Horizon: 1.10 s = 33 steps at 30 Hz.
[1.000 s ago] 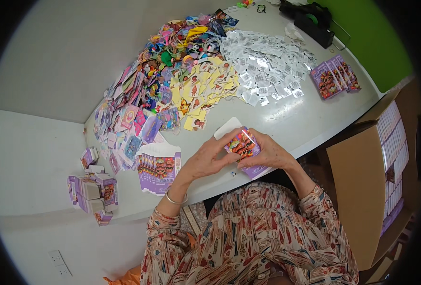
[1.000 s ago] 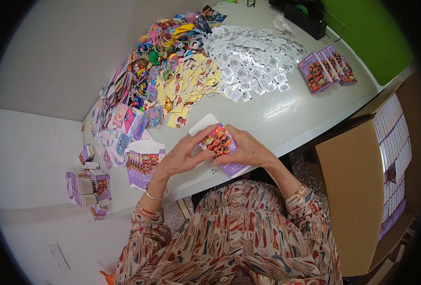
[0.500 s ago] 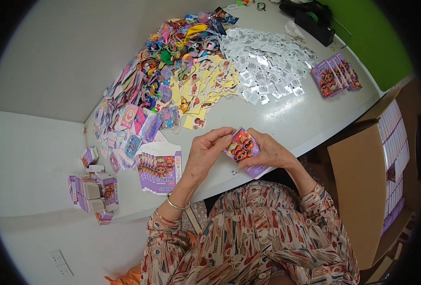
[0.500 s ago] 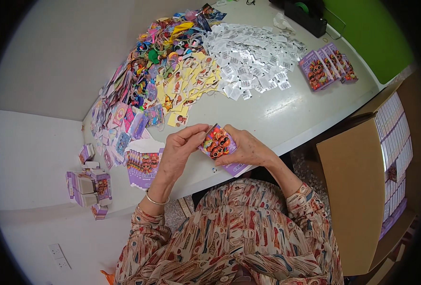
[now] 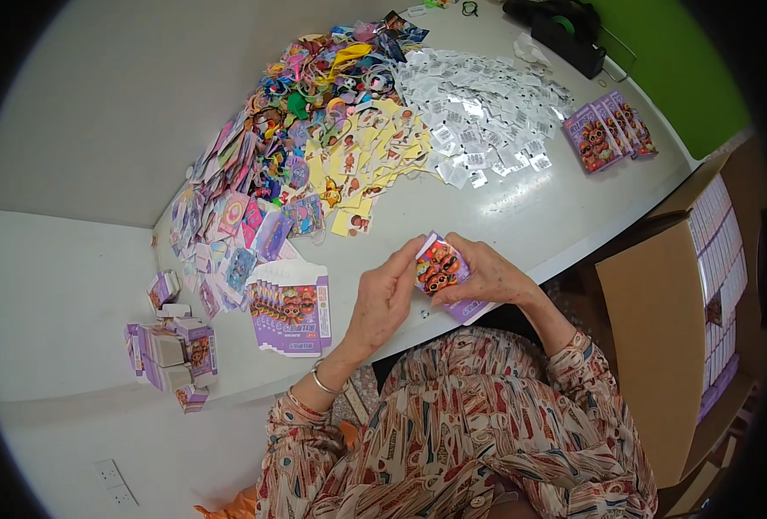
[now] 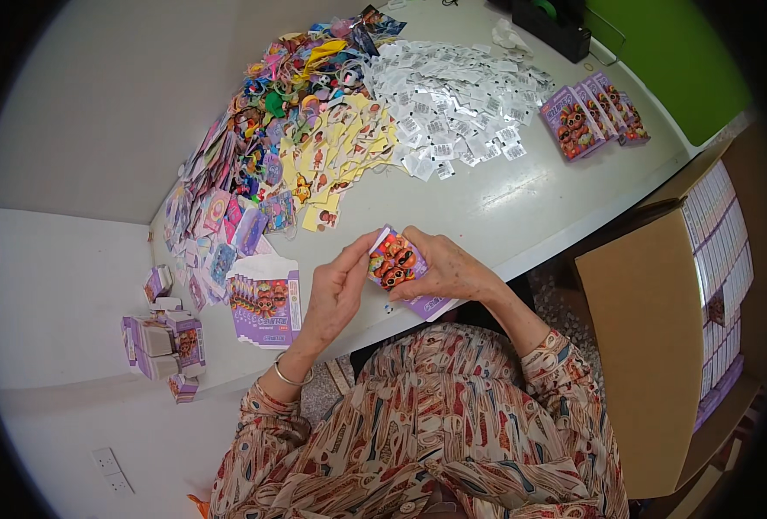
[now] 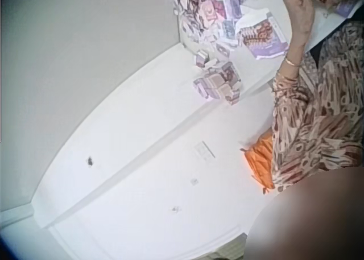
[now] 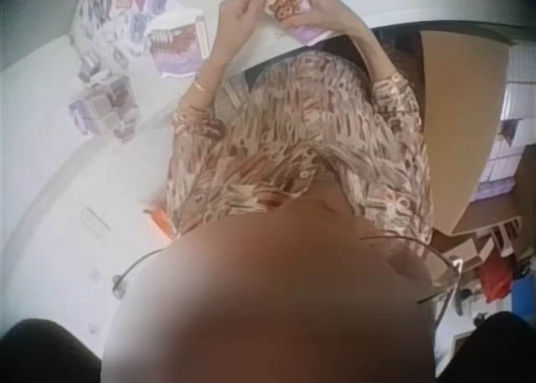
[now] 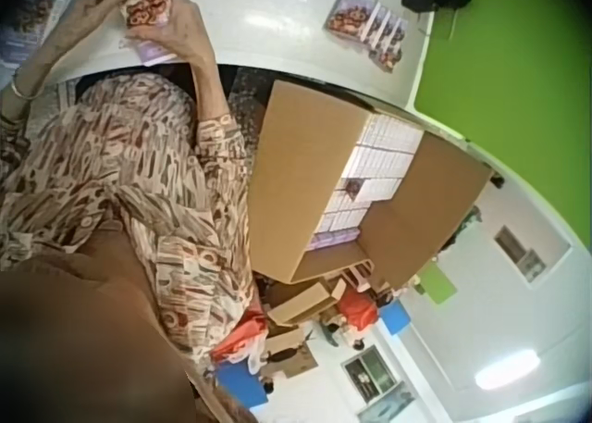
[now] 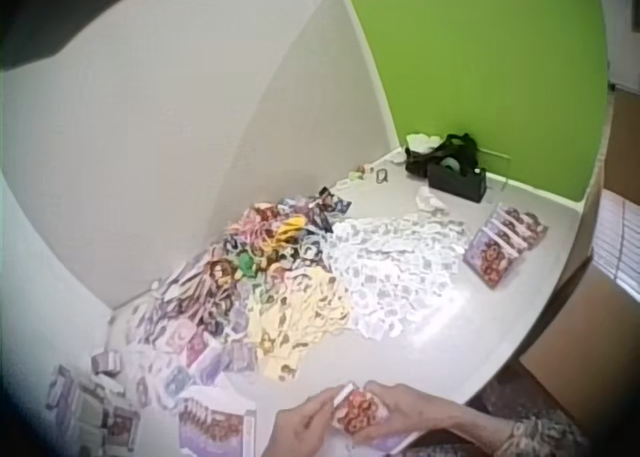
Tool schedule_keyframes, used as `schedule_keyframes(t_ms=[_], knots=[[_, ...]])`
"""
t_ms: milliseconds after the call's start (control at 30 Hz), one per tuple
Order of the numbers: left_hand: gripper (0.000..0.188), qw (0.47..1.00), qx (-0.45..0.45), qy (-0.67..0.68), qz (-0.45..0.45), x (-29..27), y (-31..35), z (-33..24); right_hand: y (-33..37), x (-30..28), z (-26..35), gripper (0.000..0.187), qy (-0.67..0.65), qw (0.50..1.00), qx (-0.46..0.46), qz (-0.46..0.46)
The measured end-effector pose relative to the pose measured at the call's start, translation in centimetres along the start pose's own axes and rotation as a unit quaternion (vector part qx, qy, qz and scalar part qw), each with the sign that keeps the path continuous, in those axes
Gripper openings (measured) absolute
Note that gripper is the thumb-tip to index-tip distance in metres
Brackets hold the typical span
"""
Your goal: Manually pack stickers or small cards into retail display boxes on a workbench.
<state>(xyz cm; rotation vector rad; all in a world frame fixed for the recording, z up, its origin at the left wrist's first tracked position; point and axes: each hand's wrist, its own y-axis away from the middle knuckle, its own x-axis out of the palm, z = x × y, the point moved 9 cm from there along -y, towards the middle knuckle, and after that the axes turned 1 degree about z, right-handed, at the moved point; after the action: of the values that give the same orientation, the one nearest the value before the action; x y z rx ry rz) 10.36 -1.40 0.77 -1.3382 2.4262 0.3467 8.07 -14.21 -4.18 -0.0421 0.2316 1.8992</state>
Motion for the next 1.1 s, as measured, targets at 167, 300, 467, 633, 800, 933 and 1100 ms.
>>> schedule_keyframes(t_ms=[167,300,467,633,800,933,1100], knots=[[0.036,0.984,0.138,-0.102,-0.045,0.7,0.9,-2.1,0.1,0.1,0.5,0.056,0.013,1.0,-0.018,0.003],[0.031,0.994,0.069,-0.057,-0.07,0.7,1.1,-1.3,0.0,0.1,0.4,0.056,0.025,1.0,-0.01,0.013],[0.029,0.978,-0.055,0.201,-0.03,-0.8,-0.4,2.2,0.1,0.0,0.7,0.059,-0.005,0.999,-0.04,-0.015],[0.028,0.984,-0.078,0.158,0.0,-0.6,-0.2,3.0,0.1,0.0,1.0,0.059,0.0,0.999,-0.051,-0.002],[0.027,0.999,-0.02,0.035,0.025,-0.8,-1.3,1.2,0.0,0.3,0.7,0.061,0.04,0.999,-0.03,0.011],[0.026,0.99,-0.022,-0.082,0.111,-0.7,-2.6,-0.2,0.0,0.5,1.1,0.063,0.059,0.996,-0.062,0.024],[0.025,0.986,-0.035,0.018,0.162,-0.7,-3.6,1.1,-0.2,0.8,1.1,0.063,0.058,0.995,-0.057,0.049]])
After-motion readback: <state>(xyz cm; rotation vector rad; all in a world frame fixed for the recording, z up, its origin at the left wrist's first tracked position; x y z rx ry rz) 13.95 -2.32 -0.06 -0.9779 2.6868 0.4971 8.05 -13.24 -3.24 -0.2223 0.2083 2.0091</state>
